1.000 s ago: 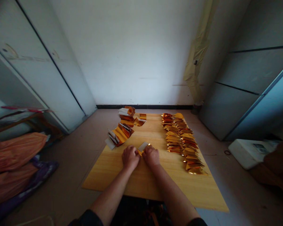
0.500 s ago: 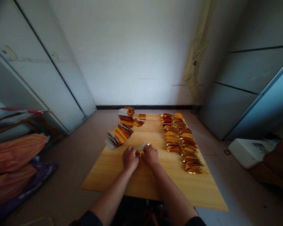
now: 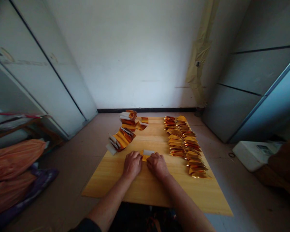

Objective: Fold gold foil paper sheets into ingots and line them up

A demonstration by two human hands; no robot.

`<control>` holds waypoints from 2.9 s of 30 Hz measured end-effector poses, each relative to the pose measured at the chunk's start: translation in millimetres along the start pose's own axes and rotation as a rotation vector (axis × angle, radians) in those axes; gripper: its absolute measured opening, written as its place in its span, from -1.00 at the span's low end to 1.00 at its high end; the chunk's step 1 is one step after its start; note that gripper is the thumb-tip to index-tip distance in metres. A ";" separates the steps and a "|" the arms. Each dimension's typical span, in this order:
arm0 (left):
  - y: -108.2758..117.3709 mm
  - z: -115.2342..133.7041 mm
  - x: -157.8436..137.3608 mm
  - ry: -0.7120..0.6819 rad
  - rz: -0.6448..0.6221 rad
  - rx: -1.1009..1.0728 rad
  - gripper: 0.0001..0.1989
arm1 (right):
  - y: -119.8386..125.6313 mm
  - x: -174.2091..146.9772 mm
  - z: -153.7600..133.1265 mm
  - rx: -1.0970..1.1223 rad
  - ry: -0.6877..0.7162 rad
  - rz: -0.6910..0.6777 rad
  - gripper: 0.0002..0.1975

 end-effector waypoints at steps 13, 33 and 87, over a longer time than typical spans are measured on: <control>0.3 6.5 -3.7 -0.086 0.001 0.050 -0.82 | -0.5 2.0 14.9 -0.053 0.130 -0.001 -0.79; -1.8 12.3 -0.9 -0.110 0.032 0.170 -0.86 | -0.6 16.5 15.5 -0.162 0.152 -0.001 -0.81; -13.8 2.7 2.3 -0.024 0.005 -0.017 -0.85 | 3.3 23.1 20.9 -0.059 -0.113 -0.122 -0.87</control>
Point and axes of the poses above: each hand's wrist, its own x-axis towards the middle knuckle, its own y-axis out of the back of the hand, z = x × y, the point moved 3 cm from there along x, towards the middle knuckle, and after that the axes turned 9 degrees about -x, right-handed, at the moved point
